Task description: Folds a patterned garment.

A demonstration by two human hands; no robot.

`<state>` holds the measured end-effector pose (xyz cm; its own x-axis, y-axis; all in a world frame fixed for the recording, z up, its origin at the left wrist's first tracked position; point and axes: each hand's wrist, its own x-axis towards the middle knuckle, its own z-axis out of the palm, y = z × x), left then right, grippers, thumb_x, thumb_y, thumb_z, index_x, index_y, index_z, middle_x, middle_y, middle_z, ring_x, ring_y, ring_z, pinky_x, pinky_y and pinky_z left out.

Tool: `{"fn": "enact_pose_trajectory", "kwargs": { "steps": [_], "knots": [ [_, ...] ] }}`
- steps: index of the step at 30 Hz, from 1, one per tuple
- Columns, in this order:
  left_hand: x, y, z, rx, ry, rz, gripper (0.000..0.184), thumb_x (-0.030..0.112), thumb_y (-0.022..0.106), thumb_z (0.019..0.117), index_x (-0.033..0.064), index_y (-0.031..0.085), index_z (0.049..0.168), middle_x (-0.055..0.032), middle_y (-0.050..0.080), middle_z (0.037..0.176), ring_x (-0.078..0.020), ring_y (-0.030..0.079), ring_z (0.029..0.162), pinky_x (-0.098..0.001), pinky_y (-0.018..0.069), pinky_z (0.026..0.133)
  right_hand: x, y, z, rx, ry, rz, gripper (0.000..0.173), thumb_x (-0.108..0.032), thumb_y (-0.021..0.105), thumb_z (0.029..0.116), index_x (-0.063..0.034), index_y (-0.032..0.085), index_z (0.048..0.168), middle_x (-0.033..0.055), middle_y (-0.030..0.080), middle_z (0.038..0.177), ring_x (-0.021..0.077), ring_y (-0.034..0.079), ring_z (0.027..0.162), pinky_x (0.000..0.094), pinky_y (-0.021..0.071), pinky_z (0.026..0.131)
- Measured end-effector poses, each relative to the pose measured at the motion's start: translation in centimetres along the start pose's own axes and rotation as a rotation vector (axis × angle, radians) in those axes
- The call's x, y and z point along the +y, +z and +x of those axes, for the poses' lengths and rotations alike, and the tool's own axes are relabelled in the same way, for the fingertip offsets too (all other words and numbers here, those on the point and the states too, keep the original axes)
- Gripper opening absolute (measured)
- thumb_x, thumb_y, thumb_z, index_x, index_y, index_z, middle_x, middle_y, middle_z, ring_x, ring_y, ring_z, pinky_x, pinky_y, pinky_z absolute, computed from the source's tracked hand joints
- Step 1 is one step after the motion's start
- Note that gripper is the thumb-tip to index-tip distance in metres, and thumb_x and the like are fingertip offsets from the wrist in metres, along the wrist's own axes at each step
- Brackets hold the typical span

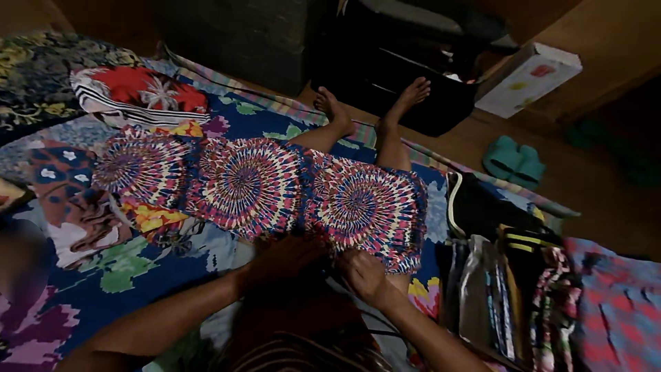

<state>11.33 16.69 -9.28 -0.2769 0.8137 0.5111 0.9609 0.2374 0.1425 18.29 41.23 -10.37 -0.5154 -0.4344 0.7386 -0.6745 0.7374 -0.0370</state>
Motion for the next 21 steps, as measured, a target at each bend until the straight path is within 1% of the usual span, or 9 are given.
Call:
{"fn": "enact_pose_trajectory", "kwargs": {
  "steps": [5, 7, 9, 11, 13, 16, 17, 19, 21],
  "knots": [
    [0.9, 0.2, 1.9, 0.032, -0.036, -0.069, 0.021, 0.007, 0.054, 0.1005, 0.0009, 0.072, 0.111, -0.0167, 0.072, 0.111, -0.0322, 0.071, 0.103, -0.0438, 0.0585, 0.087, 0.1, -0.4, -0.5, -0.068, 0.029, -0.028, 0.019, -0.022, 0.052, 0.103, -0.0092, 0.066, 0.104, 0.0118, 0.068, 0.097, 0.0249, 0.067, 0.09, 0.033, 0.0552, 0.086],
    [0.8, 0.2, 2.1, -0.003, -0.043, -0.057, 0.022, 0.008, 0.053, 0.1012, 0.0007, 0.071, 0.112, -0.0161, 0.073, 0.112, -0.0318, 0.073, 0.102, -0.0433, 0.0598, 0.084, 0.2, -0.3, -0.7, -0.151, 0.102, -0.061, 0.024, -0.021, 0.052, 0.1015, -0.0069, 0.069, 0.111, 0.0155, 0.071, 0.106, 0.0297, 0.069, 0.097, 0.0385, 0.0555, 0.088],
    [0.5, -0.1, 2.4, -0.048, -0.087, -0.082, 0.025, 0.008, 0.053, 0.1009, -0.0003, 0.07, 0.117, -0.0181, 0.073, 0.111, -0.0341, 0.074, 0.099, -0.046, 0.0602, 0.08, 0.5, -0.7, -0.8, -0.232, 0.167, -0.064, 0.022, -0.014, 0.057, 0.095, -0.0044, 0.073, 0.107, 0.0156, 0.074, 0.104, 0.0318, 0.072, 0.095, 0.0417, 0.0588, 0.083],
    [0.4, -0.3, 2.8, -0.08, -0.187, -0.117, 0.027, 0.01, 0.052, 0.1019, -0.0012, 0.068, 0.121, -0.0207, 0.073, 0.11, -0.0372, 0.073, 0.098, -0.0495, 0.06, 0.08, 0.7, -1.7, -0.2, -0.312, 0.285, -0.031, 0.022, -0.011, 0.058, 0.0924, -0.0027, 0.075, 0.104, 0.0137, 0.076, 0.097, 0.0305, 0.075, 0.086, 0.0421, 0.0611, 0.074],
    [0.7, -0.8, 3.2, -0.16, -0.333, -0.139, 0.029, 0.011, 0.053, 0.1015, -0.0014, 0.068, 0.123, -0.0224, 0.072, 0.111, -0.04, 0.072, 0.101, -0.053, 0.0589, 0.082, 1.2, -2.7, 0.5, -0.37, 0.447, 0.048, 0.023, -0.011, 0.057, 0.0946, -0.0011, 0.075, 0.106, 0.0142, 0.076, 0.09, 0.0314, 0.075, 0.078, 0.046, 0.0613, 0.066],
    [0.7, -3.4, 5.2, -0.44, -0.659, -0.297, 0.034, 0.018, 0.048, 0.1057, 0.0003, 0.064, 0.131, -0.0248, 0.069, 0.116, -0.0441, 0.068, 0.109, -0.0608, 0.0525, 0.089, 2.5, -4.2, 1.9, -0.496, 0.713, 0.255, 0.026, -0.013, 0.055, 0.101, 0.0025, 0.072, 0.111, 0.0194, 0.074, 0.089, 0.0365, 0.074, 0.078, 0.0553, 0.0581, 0.068],
    [0.2, -3.4, 5.2, -0.406, -0.696, -0.339, 0.035, 0.019, 0.047, 0.1062, 0.0003, 0.064, 0.129, -0.0248, 0.07, 0.112, -0.0439, 0.069, 0.105, -0.0613, 0.0528, 0.087, 3.1, -4.5, 2.3, -0.518, 0.789, 0.332, 0.026, -0.014, 0.055, 0.1018, 0.0038, 0.072, 0.11, 0.02, 0.073, 0.089, 0.0353, 0.072, 0.079, 0.0542, 0.0569, 0.072],
    [-1.2, -2.4, 4.4, -0.242, -0.679, -0.393, 0.03, 0.02, 0.05, 0.1048, 0.0016, 0.068, 0.121, -0.0198, 0.073, 0.101, -0.037, 0.073, 0.093, -0.0577, 0.0566, 0.082, 4.6, -4.5, 2.6, -0.537, 0.929, 0.466, 0.026, -0.016, 0.054, 0.1034, 0.0032, 0.071, 0.108, 0.0151, 0.07, 0.087, 0.0233, 0.067, 0.076, 0.0428, 0.0545, 0.074],
    [-2.5, -2.5, 4.7, -0.269, -0.69, -0.468, 0.029, 0.019, 0.052, 0.104, -0.0019, 0.067, 0.119, -0.0211, 0.072, 0.099, -0.0371, 0.071, 0.092, -0.0576, 0.0547, 0.085, 5.9, -4.1, 2.6, -0.554, 1.039, 0.541, 0.026, -0.017, 0.054, 0.1036, 0.0017, 0.071, 0.107, 0.0097, 0.068, 0.085, 0.0135, 0.061, 0.073, 0.0342, 0.0516, 0.072]
  ]
}}
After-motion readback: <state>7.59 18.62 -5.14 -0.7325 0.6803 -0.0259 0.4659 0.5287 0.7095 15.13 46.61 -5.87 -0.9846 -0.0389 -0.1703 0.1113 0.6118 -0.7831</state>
